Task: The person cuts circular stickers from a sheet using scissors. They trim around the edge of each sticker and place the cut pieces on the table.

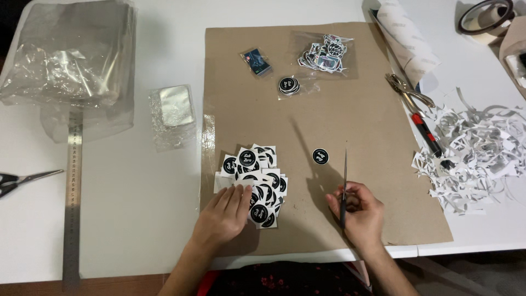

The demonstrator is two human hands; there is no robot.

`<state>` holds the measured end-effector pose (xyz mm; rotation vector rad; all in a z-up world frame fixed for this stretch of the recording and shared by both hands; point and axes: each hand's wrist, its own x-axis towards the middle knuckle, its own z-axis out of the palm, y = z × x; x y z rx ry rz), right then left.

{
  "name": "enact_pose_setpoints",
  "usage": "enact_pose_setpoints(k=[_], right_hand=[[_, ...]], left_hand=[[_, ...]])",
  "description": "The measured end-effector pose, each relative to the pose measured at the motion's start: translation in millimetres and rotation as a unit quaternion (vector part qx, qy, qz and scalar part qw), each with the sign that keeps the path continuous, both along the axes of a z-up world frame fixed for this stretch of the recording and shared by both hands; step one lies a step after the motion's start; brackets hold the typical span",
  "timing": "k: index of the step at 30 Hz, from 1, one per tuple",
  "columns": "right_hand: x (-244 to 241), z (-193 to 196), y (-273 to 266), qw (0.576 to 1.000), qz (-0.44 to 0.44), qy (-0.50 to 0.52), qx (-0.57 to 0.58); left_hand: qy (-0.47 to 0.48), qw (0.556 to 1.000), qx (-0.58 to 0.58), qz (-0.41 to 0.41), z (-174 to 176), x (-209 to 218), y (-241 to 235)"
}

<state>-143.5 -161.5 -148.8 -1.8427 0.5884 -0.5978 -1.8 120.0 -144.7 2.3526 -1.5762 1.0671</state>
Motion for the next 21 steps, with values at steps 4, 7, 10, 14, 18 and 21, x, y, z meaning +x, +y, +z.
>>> enact_pose_setpoints(k=[4, 7, 10, 14, 18, 21], right_hand=[[-1, 4, 0, 1.000, 0.009, 0.005, -0.001], [-3, 7, 2, 1.000, 0.005, 0.002, -0.007], [-5, 7, 6, 1.000, 0.002, 0.007, 0.020], [1, 26, 23, 0.983, 0.108, -0.047, 0.139], [15, 56, 39, 0.963, 0.184, -0.123, 0.156], [27, 75, 47, 0.952, 0.196, -0.147, 0.185]], left_hand=[[0.023, 0.997, -0.061, 0.035, 20, -3, 1], [0.136, 0.976, -0.170, 0.023, 41, -13, -7], [0.441, 0.805, -0.389, 0.087, 56, -22, -22], [0.748, 0.470, -0.466, 0.046, 77, -24, -43], [0.801, 0.368, -0.470, 0.044, 88, -28, -62], [0.782, 0.506, -0.364, 0.022, 101, -29, -65]])
